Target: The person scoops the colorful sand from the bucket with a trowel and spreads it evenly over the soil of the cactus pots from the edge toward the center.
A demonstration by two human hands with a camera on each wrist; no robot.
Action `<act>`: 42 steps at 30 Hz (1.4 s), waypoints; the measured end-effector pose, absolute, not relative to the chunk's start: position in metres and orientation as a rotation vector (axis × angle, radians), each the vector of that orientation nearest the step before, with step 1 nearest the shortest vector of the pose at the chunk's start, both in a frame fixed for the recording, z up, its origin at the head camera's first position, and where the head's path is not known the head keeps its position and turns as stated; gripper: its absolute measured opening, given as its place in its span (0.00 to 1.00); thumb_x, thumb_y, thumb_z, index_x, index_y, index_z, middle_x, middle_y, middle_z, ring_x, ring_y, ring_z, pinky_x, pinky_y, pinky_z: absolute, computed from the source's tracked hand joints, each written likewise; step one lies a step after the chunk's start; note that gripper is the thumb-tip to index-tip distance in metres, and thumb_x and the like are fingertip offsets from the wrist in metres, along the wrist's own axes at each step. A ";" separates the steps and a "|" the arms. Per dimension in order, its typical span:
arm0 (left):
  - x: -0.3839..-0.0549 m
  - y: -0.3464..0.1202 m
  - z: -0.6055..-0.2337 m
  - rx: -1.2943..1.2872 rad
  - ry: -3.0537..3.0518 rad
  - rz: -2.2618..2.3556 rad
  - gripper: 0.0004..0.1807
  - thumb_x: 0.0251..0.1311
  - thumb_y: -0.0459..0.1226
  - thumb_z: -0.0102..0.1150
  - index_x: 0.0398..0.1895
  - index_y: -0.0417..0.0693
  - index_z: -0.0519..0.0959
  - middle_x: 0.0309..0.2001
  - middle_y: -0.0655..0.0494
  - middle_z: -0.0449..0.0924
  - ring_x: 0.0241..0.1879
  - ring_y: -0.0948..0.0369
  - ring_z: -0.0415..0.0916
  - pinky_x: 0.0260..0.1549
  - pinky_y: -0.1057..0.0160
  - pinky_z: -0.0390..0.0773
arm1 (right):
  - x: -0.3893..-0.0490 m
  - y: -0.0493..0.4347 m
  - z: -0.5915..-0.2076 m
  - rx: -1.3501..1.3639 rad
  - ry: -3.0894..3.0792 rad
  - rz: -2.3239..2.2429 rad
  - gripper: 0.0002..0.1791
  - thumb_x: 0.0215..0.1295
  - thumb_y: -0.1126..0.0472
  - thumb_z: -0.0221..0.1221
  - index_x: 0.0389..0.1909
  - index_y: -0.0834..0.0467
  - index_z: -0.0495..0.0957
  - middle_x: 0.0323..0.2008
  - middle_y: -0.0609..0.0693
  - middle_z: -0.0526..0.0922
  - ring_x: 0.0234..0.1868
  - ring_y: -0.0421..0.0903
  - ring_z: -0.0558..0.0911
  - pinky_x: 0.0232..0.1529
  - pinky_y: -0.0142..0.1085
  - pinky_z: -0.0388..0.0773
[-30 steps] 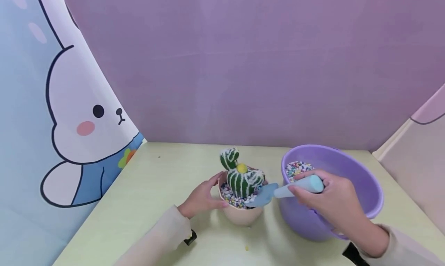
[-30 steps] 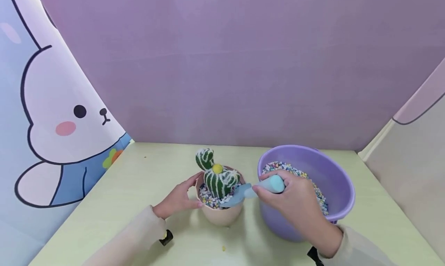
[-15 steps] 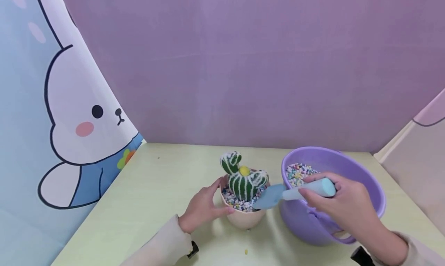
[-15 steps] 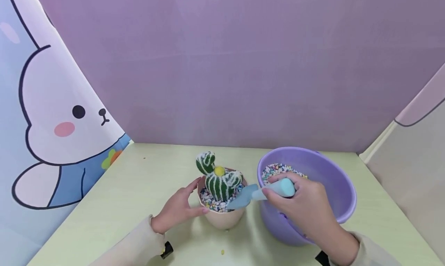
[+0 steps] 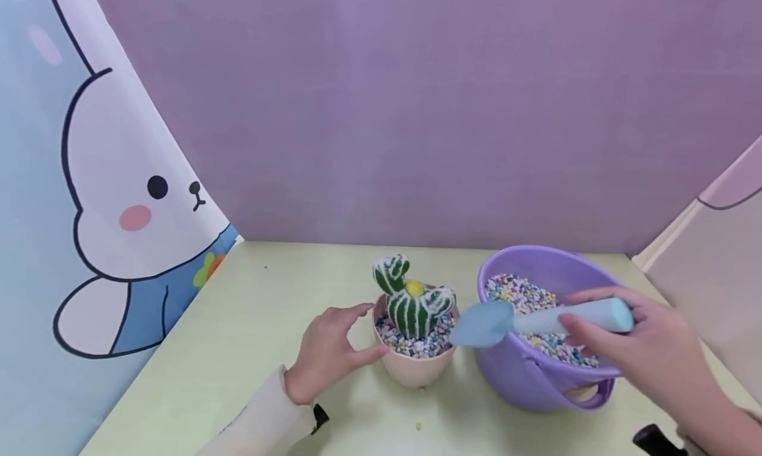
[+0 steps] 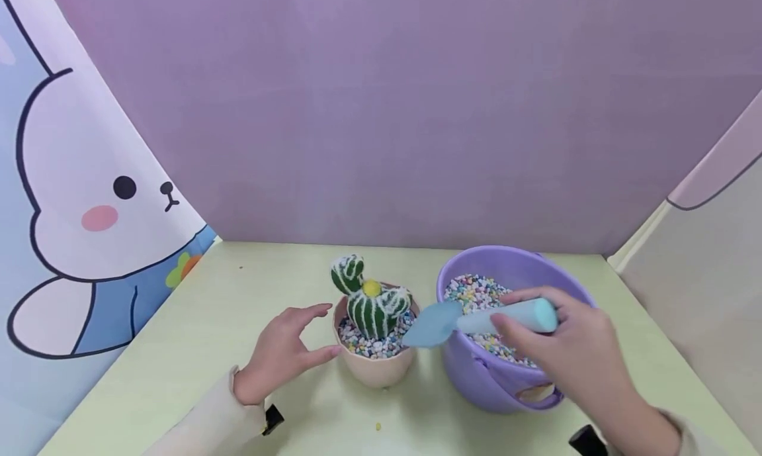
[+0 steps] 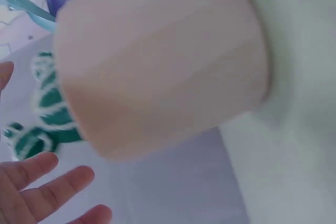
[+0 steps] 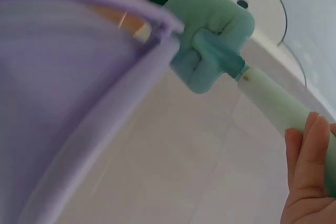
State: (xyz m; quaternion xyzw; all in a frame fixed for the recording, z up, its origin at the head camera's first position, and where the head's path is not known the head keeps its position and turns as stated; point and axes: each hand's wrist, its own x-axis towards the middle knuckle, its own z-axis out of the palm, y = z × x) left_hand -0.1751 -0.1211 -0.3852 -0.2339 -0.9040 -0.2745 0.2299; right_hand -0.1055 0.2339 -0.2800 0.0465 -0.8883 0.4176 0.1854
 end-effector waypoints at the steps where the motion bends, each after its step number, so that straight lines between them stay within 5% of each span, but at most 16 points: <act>1: -0.174 -0.120 -0.383 -0.668 -2.455 -0.733 0.33 0.43 0.55 0.71 0.51 0.45 0.81 0.42 0.52 0.84 0.40 0.54 0.79 0.36 0.53 0.78 | -0.105 0.243 -0.280 0.113 -2.508 1.203 0.11 0.56 0.63 0.68 0.39 0.48 0.83 0.22 0.41 0.84 0.23 0.37 0.82 0.20 0.27 0.75; 6: -0.167 -0.111 -0.375 -0.790 -2.345 -0.743 0.28 0.45 0.51 0.71 0.46 0.43 0.83 0.41 0.54 0.85 0.38 0.58 0.79 0.36 0.57 0.79 | -0.106 0.280 -0.288 0.120 -2.281 1.499 0.17 0.60 0.72 0.62 0.37 0.43 0.83 0.23 0.44 0.85 0.22 0.36 0.81 0.22 0.25 0.73; 11: -0.164 -0.095 -0.369 -0.896 -2.236 -0.766 0.27 0.41 0.48 0.74 0.44 0.42 0.83 0.37 0.53 0.85 0.34 0.59 0.79 0.33 0.61 0.78 | -0.115 0.298 -0.295 0.476 -1.653 2.062 0.23 0.56 0.89 0.48 0.38 0.63 0.83 0.27 0.58 0.86 0.23 0.45 0.85 0.21 0.30 0.79; 18: -0.156 -0.059 -0.361 -1.121 -2.135 -0.751 0.28 0.42 0.49 0.73 0.46 0.42 0.82 0.41 0.54 0.85 0.38 0.62 0.80 0.43 0.69 0.76 | -0.119 0.323 -0.304 0.491 -1.513 2.168 0.18 0.60 0.86 0.47 0.39 0.66 0.80 0.27 0.57 0.86 0.24 0.44 0.85 0.22 0.29 0.79; 22: -0.151 -0.036 -0.353 -1.183 -2.264 -0.880 0.30 0.48 0.50 0.70 0.52 0.43 0.79 0.48 0.55 0.83 0.46 0.63 0.79 0.50 0.70 0.73 | -0.147 0.388 -0.345 0.440 -1.660 2.050 0.21 0.60 0.87 0.46 0.45 0.64 0.77 0.31 0.53 0.87 0.26 0.44 0.86 0.22 0.31 0.79; 27: -0.151 0.000 -0.347 -1.018 -2.508 -1.297 0.37 0.53 0.50 0.68 0.64 0.45 0.70 0.53 0.56 0.79 0.47 0.65 0.75 0.43 0.71 0.74 | -0.188 0.475 -0.400 0.395 -1.800 1.912 0.22 0.59 0.86 0.49 0.53 0.67 0.71 0.35 0.52 0.86 0.28 0.46 0.86 0.23 0.36 0.79; 32: -0.151 0.034 -0.357 -0.728 -2.541 -1.749 0.51 0.49 0.51 0.70 0.74 0.46 0.54 0.62 0.50 0.69 0.45 0.63 0.73 0.39 0.68 0.76 | -0.187 0.458 -0.383 0.463 -1.830 1.860 0.24 0.54 0.90 0.50 0.48 0.68 0.77 0.33 0.52 0.87 0.28 0.46 0.86 0.26 0.34 0.79; 37: -0.152 0.050 -0.367 -0.645 -2.502 -1.749 0.55 0.50 0.54 0.66 0.75 0.45 0.47 0.67 0.40 0.58 0.62 0.50 0.64 0.58 0.50 0.69 | -0.165 0.403 -0.344 0.345 -2.092 1.427 0.31 0.46 0.87 0.60 0.36 0.46 0.84 0.30 0.33 0.84 0.26 0.29 0.80 0.25 0.19 0.74; 42: -0.152 0.059 -0.375 -0.578 -2.450 -1.810 0.56 0.50 0.55 0.64 0.75 0.43 0.45 0.68 0.41 0.57 0.66 0.49 0.58 0.61 0.46 0.63 | -0.150 0.371 -0.323 0.247 -2.259 1.066 0.34 0.45 0.80 0.65 0.32 0.30 0.79 0.28 0.21 0.77 0.22 0.25 0.71 0.17 0.22 0.64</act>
